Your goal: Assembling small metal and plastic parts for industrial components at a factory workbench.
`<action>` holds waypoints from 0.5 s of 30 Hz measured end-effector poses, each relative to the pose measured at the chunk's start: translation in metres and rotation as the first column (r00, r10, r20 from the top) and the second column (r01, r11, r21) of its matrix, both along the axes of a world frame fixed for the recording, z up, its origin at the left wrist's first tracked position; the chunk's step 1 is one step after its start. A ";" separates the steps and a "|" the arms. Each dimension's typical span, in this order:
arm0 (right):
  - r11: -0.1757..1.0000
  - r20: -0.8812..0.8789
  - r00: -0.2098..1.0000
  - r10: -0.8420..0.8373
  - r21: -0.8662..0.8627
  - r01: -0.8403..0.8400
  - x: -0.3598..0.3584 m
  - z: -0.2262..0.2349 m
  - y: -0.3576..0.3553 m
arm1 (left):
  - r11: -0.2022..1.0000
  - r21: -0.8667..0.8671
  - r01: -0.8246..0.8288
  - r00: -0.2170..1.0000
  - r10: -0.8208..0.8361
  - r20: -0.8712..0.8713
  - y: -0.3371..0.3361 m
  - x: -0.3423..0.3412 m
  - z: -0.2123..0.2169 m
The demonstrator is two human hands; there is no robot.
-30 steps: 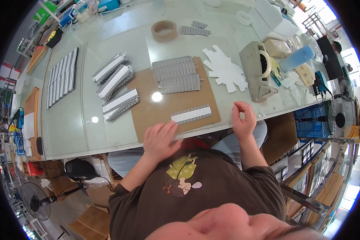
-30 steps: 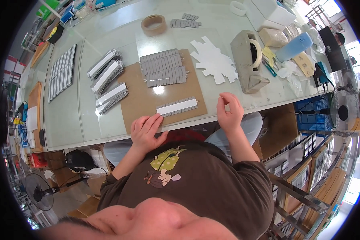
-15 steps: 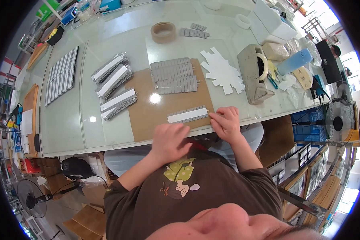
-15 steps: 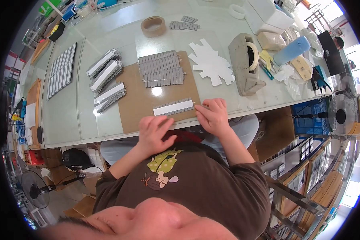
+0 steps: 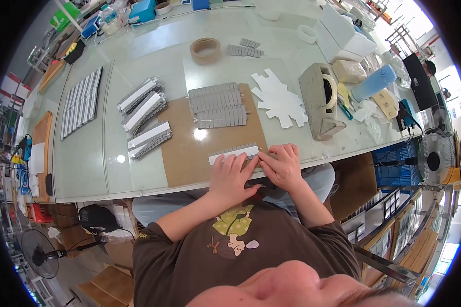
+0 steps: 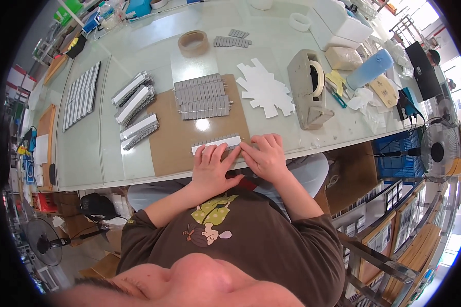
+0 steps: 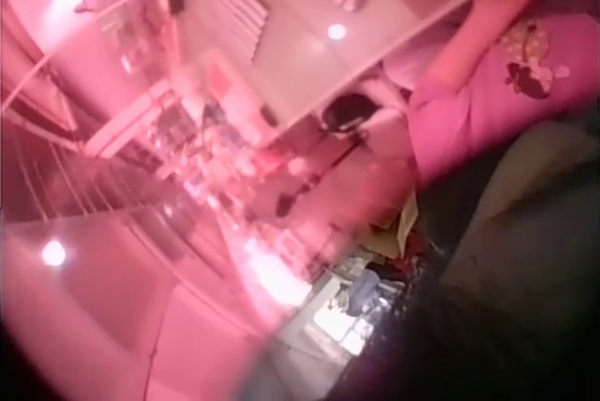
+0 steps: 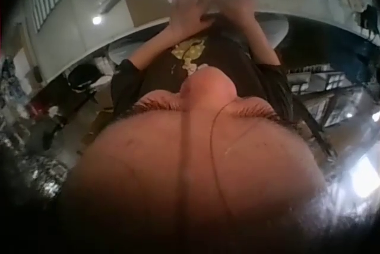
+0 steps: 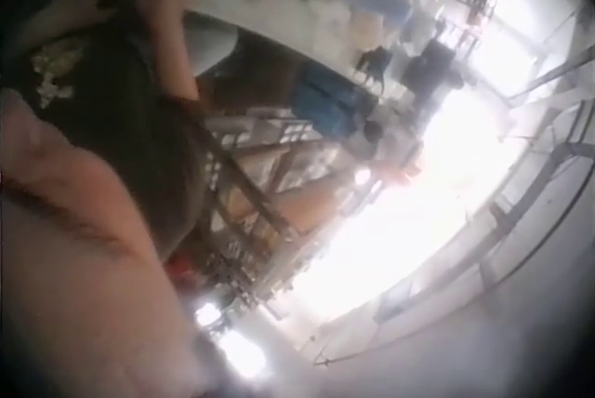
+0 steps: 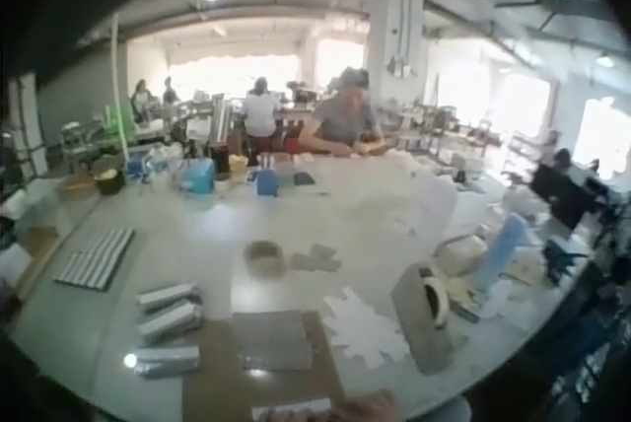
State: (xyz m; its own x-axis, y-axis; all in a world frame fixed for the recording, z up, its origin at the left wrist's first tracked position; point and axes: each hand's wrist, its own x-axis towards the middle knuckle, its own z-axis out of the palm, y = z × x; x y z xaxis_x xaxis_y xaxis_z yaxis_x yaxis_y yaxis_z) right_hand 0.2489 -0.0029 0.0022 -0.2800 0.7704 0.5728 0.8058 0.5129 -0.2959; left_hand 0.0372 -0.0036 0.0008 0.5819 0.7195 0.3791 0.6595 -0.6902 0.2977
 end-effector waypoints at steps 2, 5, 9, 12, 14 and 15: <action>1.000 -0.004 1.000 -0.012 -0.002 0.012 0.001 -0.001 -0.002 | 1.000 0.015 0.000 1.000 0.000 -0.002 0.000 0.002 0.000; 1.000 0.018 1.000 -0.008 0.004 0.008 0.002 -0.001 -0.002 | 1.000 0.030 -0.005 1.000 0.006 -0.006 0.000 0.002 -0.001; 1.000 0.023 1.000 -0.007 0.011 0.007 0.000 -0.004 -0.001 | 0.999 0.037 -0.015 1.000 0.016 -0.014 -0.001 0.001 -0.002; 1.000 0.023 1.000 -0.008 0.010 0.008 0.000 -0.005 0.002 | 0.999 0.039 -0.012 1.000 0.012 -0.015 0.002 0.001 -0.003; 1.000 0.026 1.000 -0.012 0.011 0.012 0.000 -0.004 0.002 | 0.999 0.039 -0.009 1.000 0.009 -0.010 0.003 0.002 -0.003; 1.000 0.026 1.000 -0.015 0.011 0.015 0.002 -0.003 0.002 | 0.999 0.044 -0.008 1.000 0.008 -0.004 0.004 0.003 -0.002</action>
State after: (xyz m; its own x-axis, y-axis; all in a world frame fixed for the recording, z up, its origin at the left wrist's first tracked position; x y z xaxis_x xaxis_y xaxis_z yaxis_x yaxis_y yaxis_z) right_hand 0.2506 -0.0006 -0.0009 -0.2836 0.7682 0.5739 0.8207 0.5040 -0.2691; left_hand 0.0399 0.0005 -0.0012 0.5779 0.7067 0.4082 0.6658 -0.6975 0.2648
